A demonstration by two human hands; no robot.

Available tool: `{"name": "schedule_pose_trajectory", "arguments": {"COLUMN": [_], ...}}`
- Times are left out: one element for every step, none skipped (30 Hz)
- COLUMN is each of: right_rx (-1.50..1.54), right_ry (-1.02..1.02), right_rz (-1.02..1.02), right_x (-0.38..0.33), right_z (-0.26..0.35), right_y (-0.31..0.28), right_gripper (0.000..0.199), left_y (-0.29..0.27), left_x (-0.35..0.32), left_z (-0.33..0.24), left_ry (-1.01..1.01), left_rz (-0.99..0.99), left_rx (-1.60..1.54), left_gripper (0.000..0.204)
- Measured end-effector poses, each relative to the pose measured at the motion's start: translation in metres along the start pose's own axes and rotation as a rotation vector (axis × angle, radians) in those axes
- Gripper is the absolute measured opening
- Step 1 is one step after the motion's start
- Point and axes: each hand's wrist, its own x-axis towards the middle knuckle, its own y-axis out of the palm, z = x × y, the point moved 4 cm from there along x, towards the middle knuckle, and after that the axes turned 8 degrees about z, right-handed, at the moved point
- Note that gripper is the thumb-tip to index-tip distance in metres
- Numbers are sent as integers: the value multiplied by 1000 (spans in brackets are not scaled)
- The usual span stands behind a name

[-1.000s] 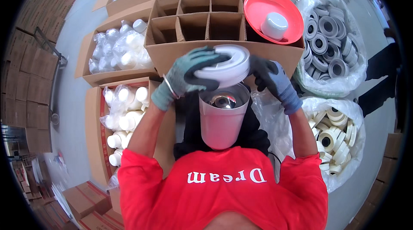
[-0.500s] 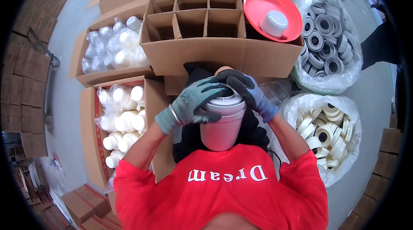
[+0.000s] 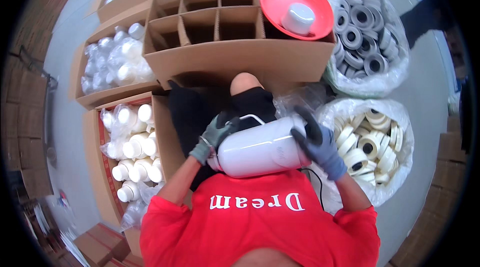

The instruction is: The person assembles large insulated containers by inserting metal canisters into plastic housings, placing circular foam gaskets on top, and securing them with plastic lids before placing the completed units into cardboard dividers or plastic bags.

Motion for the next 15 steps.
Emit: {"name": "schedule_pose_trajectory", "arguments": {"right_rx": [179, 552, 456, 319, 323, 326, 458, 694, 950, 1187, 1648, 1631, 1161, 685, 665], "right_ry": [103, -32, -234, -352, -396, -437, -423, -417, -378, -308, -214, -340, -433, -501, -595], "right_rz": [38, 15, -51, -164, -202, -234, -190, -40, 104, 234, 570, 607, 279, -25, -61], "right_x": [9, 11, 13, 17, 22, 24, 34, 43, 54, 65, 75, 83, 87, 76, 65], "right_z": [-34, -58, -67, -68, -68, -68, -70, -95, -120, -145, -150, -145, -126, -90, -69], "right_y": [2, 14, 17, 17, 22, 28, 32, 41, 51, 61, 61, 52, 28, 6, 1], "right_gripper": [46, 43, 39, 38, 38, 37, 36, 37, 37, 37, 39, 43, 44, 44, 44], "left_y": [2, 8, 13, 16, 14, 14, 11, 5, 7, 16, 22, 17, 8, -8, -13], "left_x": [-6, -16, -27, -33, -34, -35, -33, -36, -42, -53, -61, -57, -53, -38, -30], "left_z": [17, 6, -13, -22, -30, -37, -49, -89, -139, -186, -215, -218, -214, -183, -162], "left_ry": [-219, -319, -415, -458, -316, -175, -21, 264, 609, 755, 912, 905, 892, 777, 578], "left_rz": [291, 315, 330, 357, 314, 269, 214, 118, 25, 63, 87, 56, 6, -41, 33], "left_rx": [-289, -410, -533, -570, -484, -397, -300, -60, 342, 589, 829, 776, 721, 398, 274], "left_gripper": [50, 43, 36, 35, 36, 36, 37, 36, 35, 34, 32, 31, 30, 30, 29]}}
